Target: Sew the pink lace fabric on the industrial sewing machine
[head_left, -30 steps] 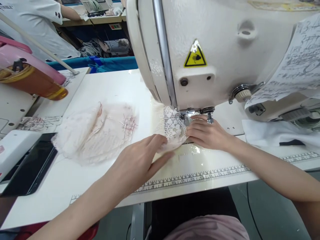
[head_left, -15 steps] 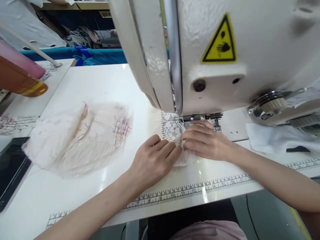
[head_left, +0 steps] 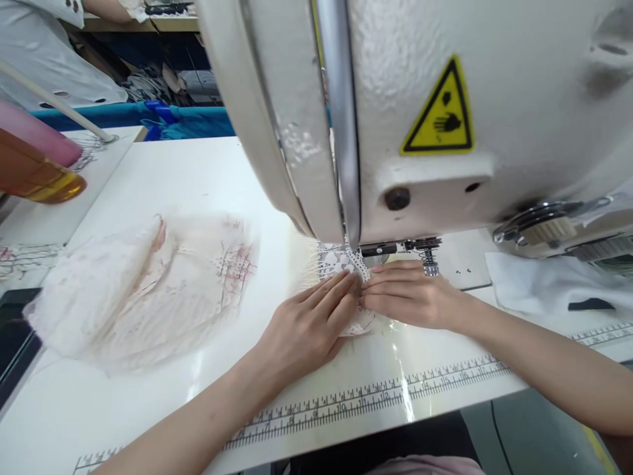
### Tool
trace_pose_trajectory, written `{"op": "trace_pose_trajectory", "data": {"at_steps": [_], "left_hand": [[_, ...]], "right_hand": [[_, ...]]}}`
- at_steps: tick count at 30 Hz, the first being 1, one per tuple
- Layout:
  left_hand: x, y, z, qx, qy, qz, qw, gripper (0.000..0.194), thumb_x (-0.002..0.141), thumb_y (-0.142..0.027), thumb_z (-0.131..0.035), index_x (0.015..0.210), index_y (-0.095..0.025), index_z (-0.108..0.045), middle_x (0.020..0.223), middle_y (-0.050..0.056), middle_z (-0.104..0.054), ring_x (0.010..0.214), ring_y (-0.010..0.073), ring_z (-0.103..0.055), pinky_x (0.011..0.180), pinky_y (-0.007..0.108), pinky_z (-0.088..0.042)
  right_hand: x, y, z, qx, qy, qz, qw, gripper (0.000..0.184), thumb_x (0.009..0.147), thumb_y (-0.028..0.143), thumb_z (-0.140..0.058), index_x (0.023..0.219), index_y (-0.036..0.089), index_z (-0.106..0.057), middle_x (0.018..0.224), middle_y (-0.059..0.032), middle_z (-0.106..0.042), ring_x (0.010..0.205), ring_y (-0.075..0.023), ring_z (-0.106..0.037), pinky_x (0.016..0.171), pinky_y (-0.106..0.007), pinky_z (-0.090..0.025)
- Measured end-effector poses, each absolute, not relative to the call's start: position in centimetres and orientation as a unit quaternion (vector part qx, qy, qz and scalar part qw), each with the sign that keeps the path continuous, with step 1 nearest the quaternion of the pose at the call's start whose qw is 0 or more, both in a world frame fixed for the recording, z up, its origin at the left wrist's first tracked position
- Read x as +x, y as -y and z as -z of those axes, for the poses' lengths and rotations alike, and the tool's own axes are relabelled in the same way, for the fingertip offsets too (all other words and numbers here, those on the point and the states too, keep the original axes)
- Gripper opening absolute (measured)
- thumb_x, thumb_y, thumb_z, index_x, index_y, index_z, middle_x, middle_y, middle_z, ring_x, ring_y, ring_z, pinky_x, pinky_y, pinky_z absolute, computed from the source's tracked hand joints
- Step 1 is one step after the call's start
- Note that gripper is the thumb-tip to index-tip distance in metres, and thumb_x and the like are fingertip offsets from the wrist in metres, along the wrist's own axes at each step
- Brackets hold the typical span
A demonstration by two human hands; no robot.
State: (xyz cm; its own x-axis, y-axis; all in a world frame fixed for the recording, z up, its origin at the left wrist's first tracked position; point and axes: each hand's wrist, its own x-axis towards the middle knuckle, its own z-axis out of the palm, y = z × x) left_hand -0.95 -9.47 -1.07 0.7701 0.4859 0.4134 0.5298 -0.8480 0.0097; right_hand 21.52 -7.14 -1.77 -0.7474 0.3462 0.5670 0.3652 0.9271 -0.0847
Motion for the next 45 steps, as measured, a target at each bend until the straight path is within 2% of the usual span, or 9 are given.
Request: {"op": "trace_pose_trajectory", "data": {"at_steps": [4,11,22,29,32,35,38,45], "left_hand": [[-0.8,9.5,0.9,-0.938,0.276,0.201,0.05,0.026,0.088,-0.016,-0.045,0.109,-0.007,-0.057,0.12,0.016,-0.065,0.117,0.0256,-0.059,0.093,0.036,-0.056],[-0.6,9.6,1.1,-0.935,0.294,0.193,0.044,0.025,0.089,-0.016,-0.046,0.11,-0.008,-0.057,0.124,0.016,-0.063,0.119,0.0261,-0.056,0.094,0.038,-0.055],[-0.3,9.2,1.4,-0.931,0.304,0.2,0.044,0.029,0.089,-0.012,-0.045,0.117,-0.008,-0.055,0.125,0.014,-0.062,0.121,0.0237,-0.055,0.094,0.035,-0.055],[-0.5,9.0,1.4,-0.931,0.286,0.219,0.057,0.029,0.09,-0.009,-0.046,0.117,-0.007,-0.056,0.123,0.013,-0.064,0.118,0.0227,-0.058,0.095,0.036,-0.055],[-0.5,9.1,1.3,-0.93,0.287,0.226,0.053,0.022,0.09,-0.011,-0.048,0.109,-0.008,-0.059,0.12,0.013,-0.066,0.115,0.0222,-0.06,0.093,0.035,-0.056],[-0.6,9.3,1.3,-0.923,0.305,0.228,0.051,0.014,0.09,-0.016,-0.049,0.096,-0.011,-0.061,0.117,0.013,-0.067,0.109,0.0231,-0.064,0.083,0.033,-0.06],[-0.6,9.3,1.4,-0.914,0.328,0.234,0.054,0.012,0.089,-0.015,-0.048,0.091,-0.013,-0.06,0.114,0.012,-0.068,0.103,0.0229,-0.067,0.078,0.032,-0.061],[-0.6,9.1,1.4,-0.902,0.363,0.227,0.052,0.018,0.083,-0.008,-0.045,0.096,-0.014,-0.057,0.117,0.012,-0.067,0.098,0.0224,-0.069,0.082,0.033,-0.06]], "right_hand": [[21.4,7.1,1.8,-0.185,0.934,0.02,0.304,0.015,0.091,0.008,-0.052,0.098,0.015,-0.064,0.096,-0.0012,-0.074,0.09,-0.0098,-0.067,0.093,-0.028,-0.055],[21.4,6.8,2.0,-0.185,0.92,0.016,0.344,0.01,0.088,0.009,-0.057,0.093,0.015,-0.063,0.088,0.0002,-0.073,0.084,-0.0106,-0.067,0.085,-0.027,-0.056],[21.9,6.8,1.0,-0.237,0.912,0.102,0.318,0.015,0.089,0.01,-0.051,0.09,0.017,-0.064,0.079,0.003,-0.072,0.08,-0.0117,-0.067,0.061,-0.025,-0.051],[21.8,6.6,1.6,-0.237,0.909,0.098,0.329,0.013,0.089,0.012,-0.054,0.093,0.017,-0.064,0.083,0.0018,-0.072,0.084,-0.0125,-0.067,0.069,-0.025,-0.055],[21.5,6.6,1.8,-0.221,0.914,0.07,0.333,0.015,0.09,0.011,-0.052,0.094,0.018,-0.064,0.088,0.0019,-0.073,0.086,-0.0117,-0.067,0.082,-0.027,-0.056],[21.0,6.7,1.8,-0.21,0.921,0.056,0.322,0.016,0.09,0.01,-0.052,0.09,0.018,-0.065,0.092,0.0028,-0.073,0.085,-0.0096,-0.067,0.094,-0.029,-0.053],[20.7,6.9,1.9,-0.216,0.926,0.067,0.303,0.018,0.09,0.007,-0.052,0.091,0.018,-0.065,0.096,0.0035,-0.073,0.086,-0.0096,-0.067,0.095,-0.03,-0.052],[20.5,7.0,2.7,-0.233,0.928,0.09,0.277,0.022,0.09,0.007,-0.05,0.098,0.021,-0.065,0.102,0.0057,-0.072,0.097,-0.0115,-0.065,0.093,-0.031,-0.053]]}}
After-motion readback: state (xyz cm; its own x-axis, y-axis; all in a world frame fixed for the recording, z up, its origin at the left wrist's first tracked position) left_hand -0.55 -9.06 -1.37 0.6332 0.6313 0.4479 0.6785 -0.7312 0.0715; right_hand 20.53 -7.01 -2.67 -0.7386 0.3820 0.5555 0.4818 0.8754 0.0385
